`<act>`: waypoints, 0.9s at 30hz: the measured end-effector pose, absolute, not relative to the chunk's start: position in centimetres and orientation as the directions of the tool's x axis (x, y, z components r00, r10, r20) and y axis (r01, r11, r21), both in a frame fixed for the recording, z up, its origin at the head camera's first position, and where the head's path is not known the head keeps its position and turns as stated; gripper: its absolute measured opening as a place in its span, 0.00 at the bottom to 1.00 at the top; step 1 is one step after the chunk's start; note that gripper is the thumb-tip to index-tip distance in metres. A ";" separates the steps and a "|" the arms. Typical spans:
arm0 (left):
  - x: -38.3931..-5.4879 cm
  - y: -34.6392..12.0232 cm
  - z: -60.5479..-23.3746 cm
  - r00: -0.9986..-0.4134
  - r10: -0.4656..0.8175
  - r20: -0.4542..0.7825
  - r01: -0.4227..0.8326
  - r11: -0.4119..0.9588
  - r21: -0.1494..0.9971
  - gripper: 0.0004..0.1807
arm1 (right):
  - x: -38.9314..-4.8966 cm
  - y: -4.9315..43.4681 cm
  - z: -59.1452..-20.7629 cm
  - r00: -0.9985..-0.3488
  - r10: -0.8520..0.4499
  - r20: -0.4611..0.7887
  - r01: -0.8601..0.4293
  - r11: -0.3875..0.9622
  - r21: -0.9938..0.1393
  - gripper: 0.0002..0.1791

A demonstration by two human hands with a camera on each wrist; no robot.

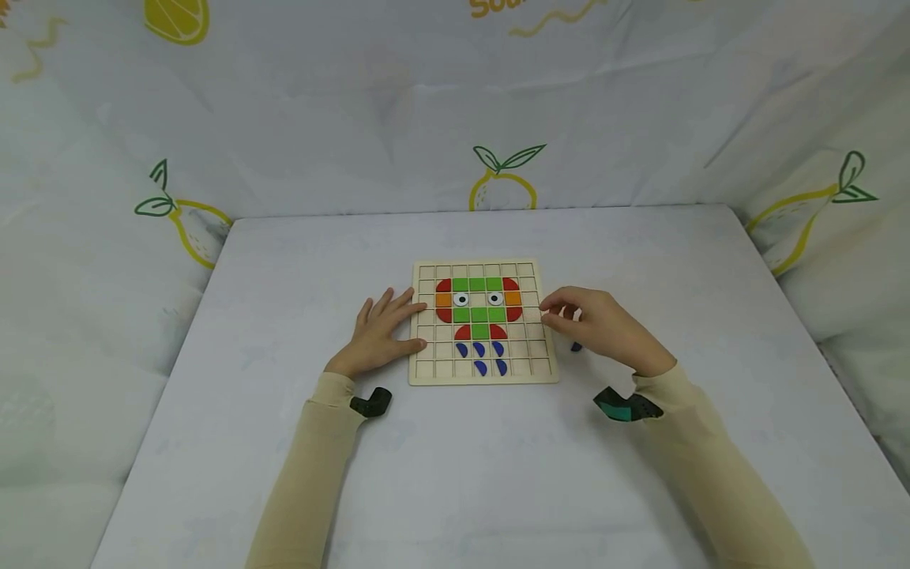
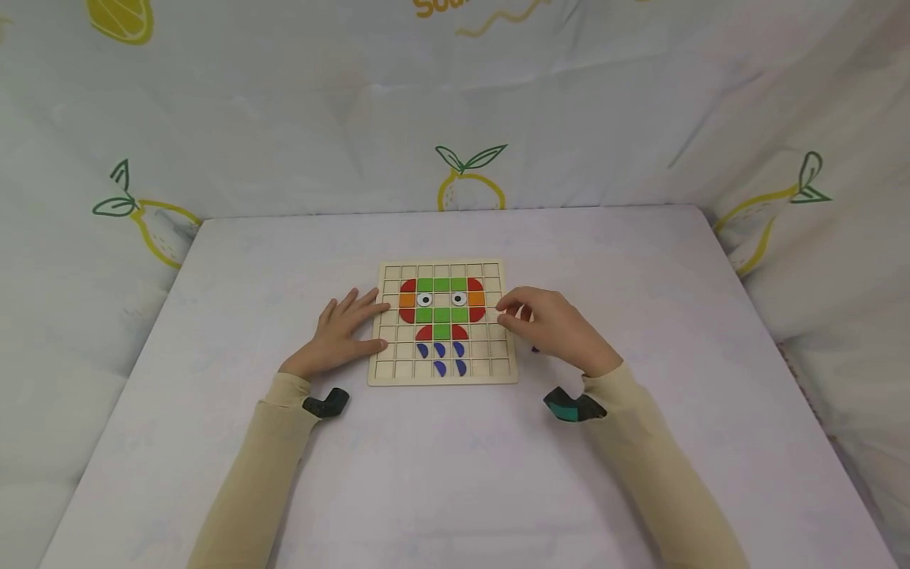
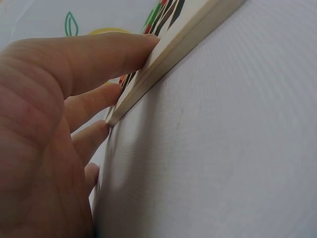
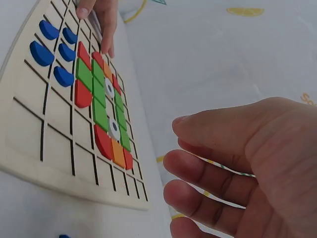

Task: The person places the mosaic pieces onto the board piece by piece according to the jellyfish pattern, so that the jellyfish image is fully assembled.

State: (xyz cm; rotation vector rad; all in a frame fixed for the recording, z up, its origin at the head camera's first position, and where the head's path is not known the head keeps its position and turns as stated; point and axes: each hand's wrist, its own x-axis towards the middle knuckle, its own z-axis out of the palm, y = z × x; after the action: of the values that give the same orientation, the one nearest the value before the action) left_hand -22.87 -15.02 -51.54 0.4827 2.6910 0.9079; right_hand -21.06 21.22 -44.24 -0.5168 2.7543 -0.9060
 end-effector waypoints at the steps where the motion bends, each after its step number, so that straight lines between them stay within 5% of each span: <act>1: -22.9 -15.0 -51.6 -0.911 0.389 -0.138 0.225 0.749 0.624 0.39 | -21.0 21.6 -44.3 -0.924 -0.374 -0.079 -0.255 0.759 -0.600 0.15; 27: -23.0 -15.1 -51.8 -0.912 0.389 -0.130 0.227 0.744 0.629 0.38 | -19.8 25.9 -47.1 -0.929 -0.306 -0.209 -0.173 0.857 -0.486 0.22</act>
State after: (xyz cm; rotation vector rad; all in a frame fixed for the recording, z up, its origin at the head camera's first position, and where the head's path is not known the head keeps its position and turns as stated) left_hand -22.99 -15.08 -51.84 0.4842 2.6916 0.9219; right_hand -19.79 25.91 -47.11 -0.3625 2.7528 -0.6830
